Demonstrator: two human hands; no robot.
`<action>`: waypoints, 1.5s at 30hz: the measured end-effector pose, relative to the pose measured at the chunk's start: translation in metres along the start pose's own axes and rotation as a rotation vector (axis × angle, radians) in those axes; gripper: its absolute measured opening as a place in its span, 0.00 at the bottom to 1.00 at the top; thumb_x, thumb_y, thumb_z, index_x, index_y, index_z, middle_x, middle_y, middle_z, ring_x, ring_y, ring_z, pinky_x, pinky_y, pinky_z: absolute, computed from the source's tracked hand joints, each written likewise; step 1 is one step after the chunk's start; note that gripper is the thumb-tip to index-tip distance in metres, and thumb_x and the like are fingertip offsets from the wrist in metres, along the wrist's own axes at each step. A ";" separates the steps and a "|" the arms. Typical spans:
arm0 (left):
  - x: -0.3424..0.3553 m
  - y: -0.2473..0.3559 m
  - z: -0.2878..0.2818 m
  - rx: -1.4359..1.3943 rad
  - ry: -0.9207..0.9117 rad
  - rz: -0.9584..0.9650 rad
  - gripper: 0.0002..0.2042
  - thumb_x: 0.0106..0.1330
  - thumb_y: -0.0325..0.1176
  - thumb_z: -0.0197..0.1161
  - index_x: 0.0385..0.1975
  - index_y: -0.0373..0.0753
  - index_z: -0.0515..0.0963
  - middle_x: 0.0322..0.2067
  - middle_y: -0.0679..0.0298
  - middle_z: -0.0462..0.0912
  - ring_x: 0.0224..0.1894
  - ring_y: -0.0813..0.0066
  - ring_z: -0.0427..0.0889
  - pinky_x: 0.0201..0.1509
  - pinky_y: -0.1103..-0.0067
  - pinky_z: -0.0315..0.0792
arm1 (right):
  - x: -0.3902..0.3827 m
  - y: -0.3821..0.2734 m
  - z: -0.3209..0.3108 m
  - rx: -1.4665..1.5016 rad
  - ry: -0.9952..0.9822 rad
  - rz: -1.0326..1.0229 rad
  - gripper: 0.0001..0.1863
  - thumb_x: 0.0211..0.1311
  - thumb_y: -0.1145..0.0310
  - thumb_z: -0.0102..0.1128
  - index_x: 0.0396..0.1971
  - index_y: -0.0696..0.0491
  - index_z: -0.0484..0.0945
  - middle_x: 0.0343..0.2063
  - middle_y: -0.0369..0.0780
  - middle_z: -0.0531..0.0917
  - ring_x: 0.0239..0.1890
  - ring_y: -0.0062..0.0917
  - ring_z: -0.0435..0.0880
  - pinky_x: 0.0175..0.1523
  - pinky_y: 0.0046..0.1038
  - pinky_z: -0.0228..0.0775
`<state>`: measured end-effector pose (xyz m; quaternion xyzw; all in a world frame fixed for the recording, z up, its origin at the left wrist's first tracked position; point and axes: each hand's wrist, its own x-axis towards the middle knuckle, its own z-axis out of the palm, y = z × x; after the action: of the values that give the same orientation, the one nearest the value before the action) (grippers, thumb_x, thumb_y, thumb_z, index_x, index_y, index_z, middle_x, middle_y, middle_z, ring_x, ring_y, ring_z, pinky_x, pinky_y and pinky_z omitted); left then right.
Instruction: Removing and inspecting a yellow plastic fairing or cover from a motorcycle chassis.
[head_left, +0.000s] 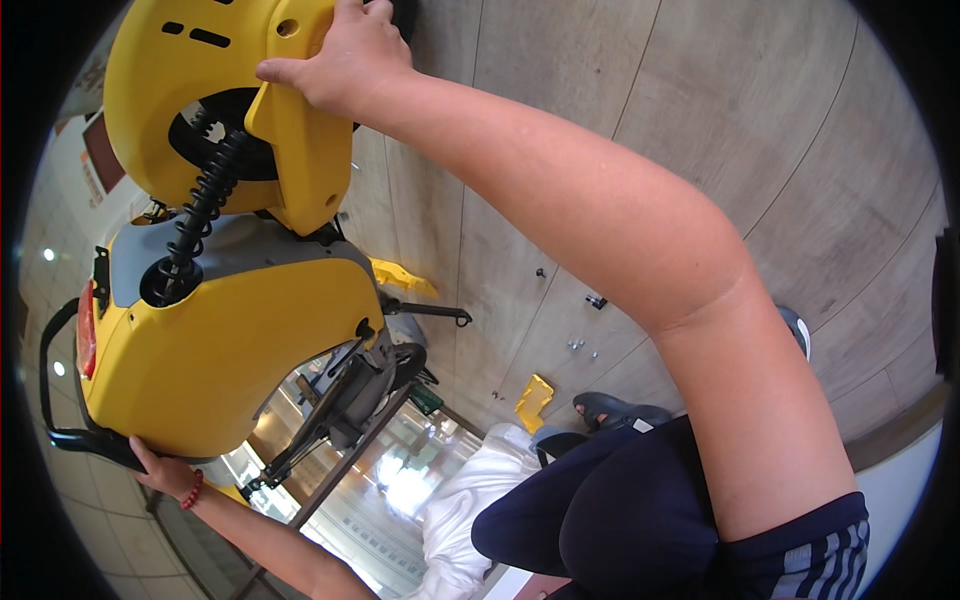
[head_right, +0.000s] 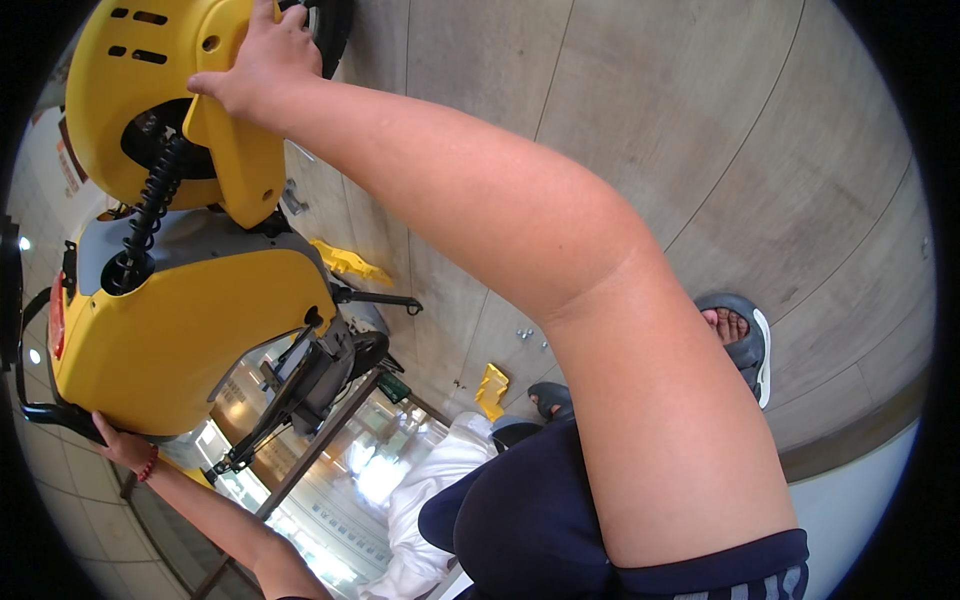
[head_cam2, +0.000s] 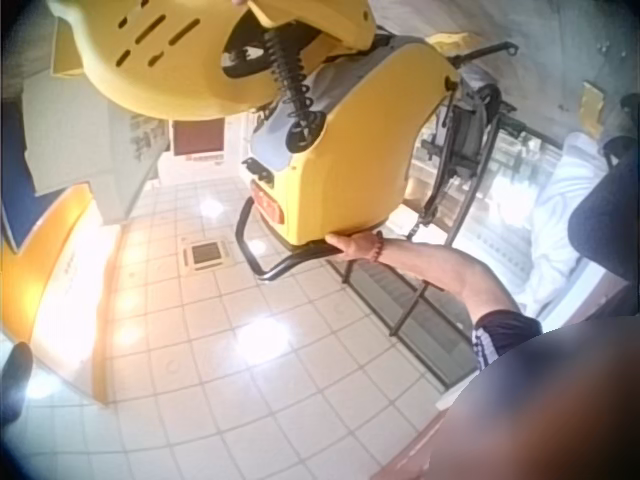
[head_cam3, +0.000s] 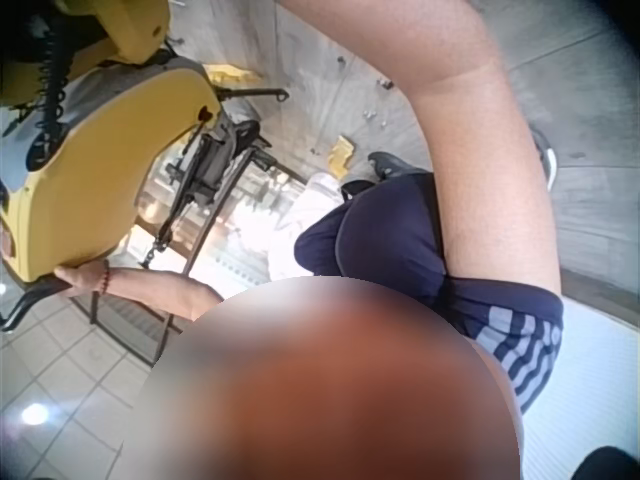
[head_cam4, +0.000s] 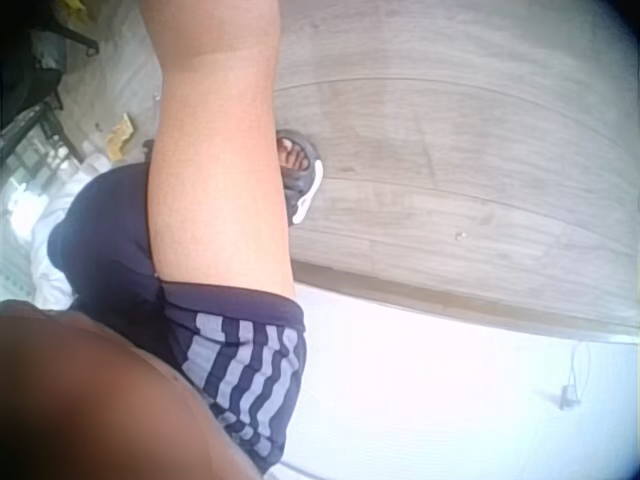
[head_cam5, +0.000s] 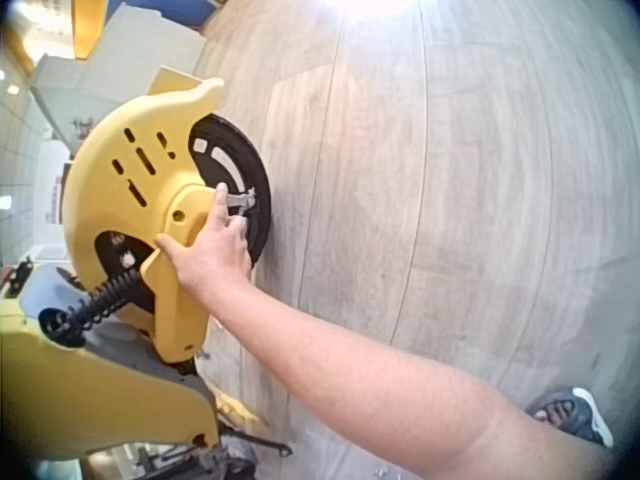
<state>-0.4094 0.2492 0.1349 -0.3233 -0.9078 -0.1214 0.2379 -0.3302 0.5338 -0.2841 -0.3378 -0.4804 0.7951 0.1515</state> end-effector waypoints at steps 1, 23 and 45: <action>0.000 -0.001 0.001 0.003 -0.010 0.000 0.21 0.67 0.36 0.57 0.54 0.27 0.68 0.51 0.55 0.75 0.48 0.69 0.76 0.53 0.77 0.70 | 0.005 -0.002 0.027 -0.301 0.268 0.093 0.57 0.49 0.45 0.67 0.70 0.47 0.37 0.53 0.52 0.65 0.55 0.43 0.70 0.58 0.38 0.65; 0.000 -0.002 -0.005 0.043 -0.012 0.030 0.22 0.67 0.35 0.57 0.57 0.28 0.66 0.55 0.54 0.72 0.51 0.67 0.75 0.55 0.76 0.69 | -0.005 0.005 -0.008 0.076 0.091 -0.113 0.42 0.52 0.57 0.66 0.61 0.48 0.50 0.50 0.52 0.61 0.55 0.49 0.65 0.59 0.42 0.62; 0.005 -0.022 -0.023 0.120 0.038 0.017 0.20 0.63 0.28 0.60 0.56 0.38 0.71 0.53 0.47 0.72 0.55 0.56 0.73 0.60 0.71 0.66 | -0.002 0.029 -0.005 -0.001 0.180 -0.240 0.42 0.54 0.57 0.63 0.63 0.51 0.49 0.54 0.55 0.60 0.54 0.51 0.67 0.60 0.42 0.61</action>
<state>-0.4192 0.2263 0.1560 -0.3139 -0.9060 -0.0707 0.2750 -0.3231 0.5217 -0.3106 -0.3478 -0.5024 0.7374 0.2878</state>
